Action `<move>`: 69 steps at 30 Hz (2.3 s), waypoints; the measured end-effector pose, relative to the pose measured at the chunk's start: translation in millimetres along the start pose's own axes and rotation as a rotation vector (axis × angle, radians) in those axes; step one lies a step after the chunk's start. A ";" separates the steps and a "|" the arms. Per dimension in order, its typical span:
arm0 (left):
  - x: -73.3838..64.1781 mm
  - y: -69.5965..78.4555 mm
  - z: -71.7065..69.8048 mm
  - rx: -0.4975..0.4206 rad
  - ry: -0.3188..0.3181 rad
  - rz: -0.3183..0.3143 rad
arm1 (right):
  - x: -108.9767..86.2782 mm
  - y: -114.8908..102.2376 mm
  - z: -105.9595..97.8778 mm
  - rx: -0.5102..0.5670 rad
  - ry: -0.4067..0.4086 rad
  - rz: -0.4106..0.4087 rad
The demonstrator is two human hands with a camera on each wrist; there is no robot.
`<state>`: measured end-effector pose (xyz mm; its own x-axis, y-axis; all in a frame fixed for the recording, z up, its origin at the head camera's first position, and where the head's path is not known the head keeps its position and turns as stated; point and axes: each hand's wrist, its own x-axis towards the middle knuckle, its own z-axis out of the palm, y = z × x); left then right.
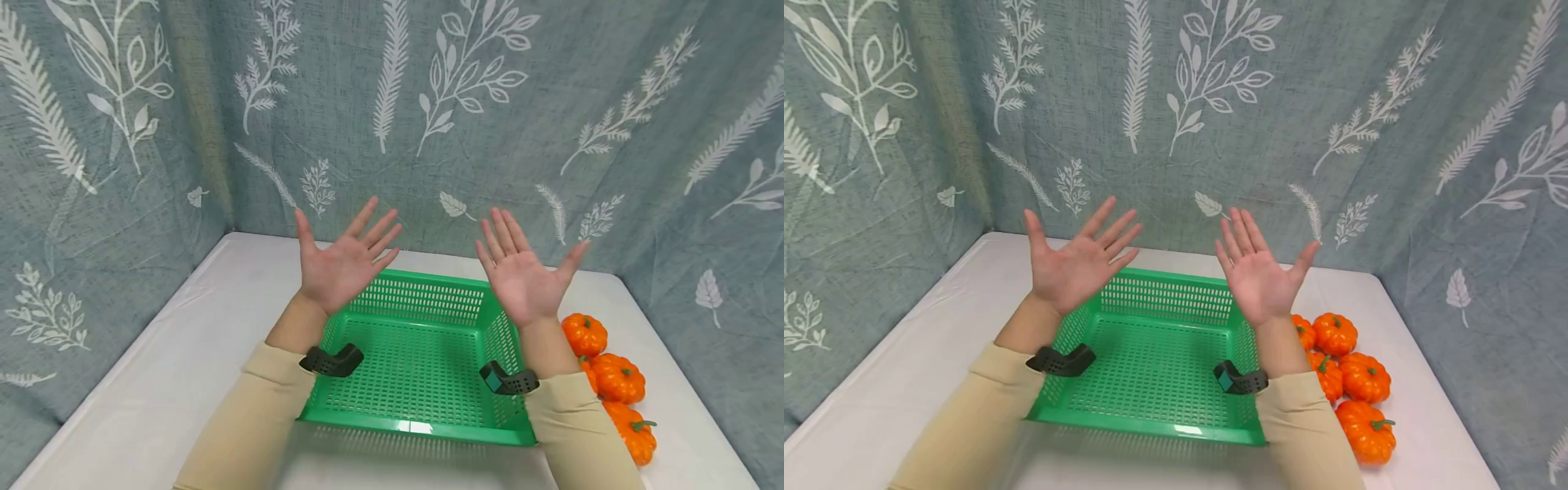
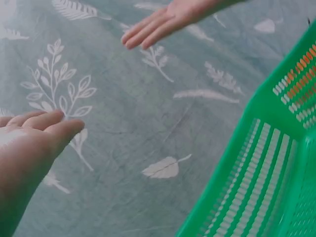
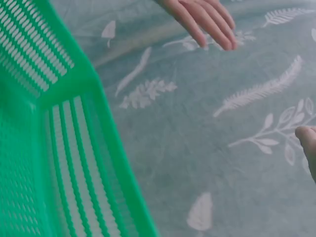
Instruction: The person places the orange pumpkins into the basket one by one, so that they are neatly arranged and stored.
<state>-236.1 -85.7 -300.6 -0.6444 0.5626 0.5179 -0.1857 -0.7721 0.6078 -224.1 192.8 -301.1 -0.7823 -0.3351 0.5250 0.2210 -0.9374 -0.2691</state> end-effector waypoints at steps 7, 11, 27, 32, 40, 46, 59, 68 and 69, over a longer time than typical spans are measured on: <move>-13.2 24.5 6.3 0.389 -0.013 -0.093 | -17.0 -33.1 8.5 -0.415 -0.077 0.052; -25.6 39.2 4.6 0.548 -0.002 -0.154 | -35.7 -53.9 8.8 -0.697 -0.068 0.075; -90.0 55.5 -26.7 0.843 0.234 -0.317 | -123.1 -72.6 -8.0 -1.236 0.073 0.080; -105.9 52.4 -37.7 0.863 0.278 -0.317 | -145.9 -70.6 -16.3 -1.436 0.140 0.161; -120.5 37.7 -51.7 0.919 0.314 -0.377 | -173.5 -69.5 -27.4 -1.457 0.167 0.195; -123.9 18.0 -52.2 0.998 0.388 -0.439 | -187.2 -60.2 -32.1 -1.506 0.248 0.268; -126.3 -7.6 -50.7 1.015 0.520 -0.409 | -199.1 -50.0 -37.5 -1.944 0.513 0.492; -128.2 -14.2 -52.8 0.986 0.529 -0.361 | -203.9 -45.9 -37.4 -2.087 0.531 0.596; -128.3 -14.8 -52.8 0.977 0.531 -0.356 | -204.3 -45.6 -37.2 -2.103 0.523 0.591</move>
<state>-189.8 -162.1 -407.8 -0.9433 0.3285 0.0485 0.0826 0.0906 0.9925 -96.1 307.5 -426.1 -0.9973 -0.0729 -0.0102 -0.0481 0.7508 -0.6588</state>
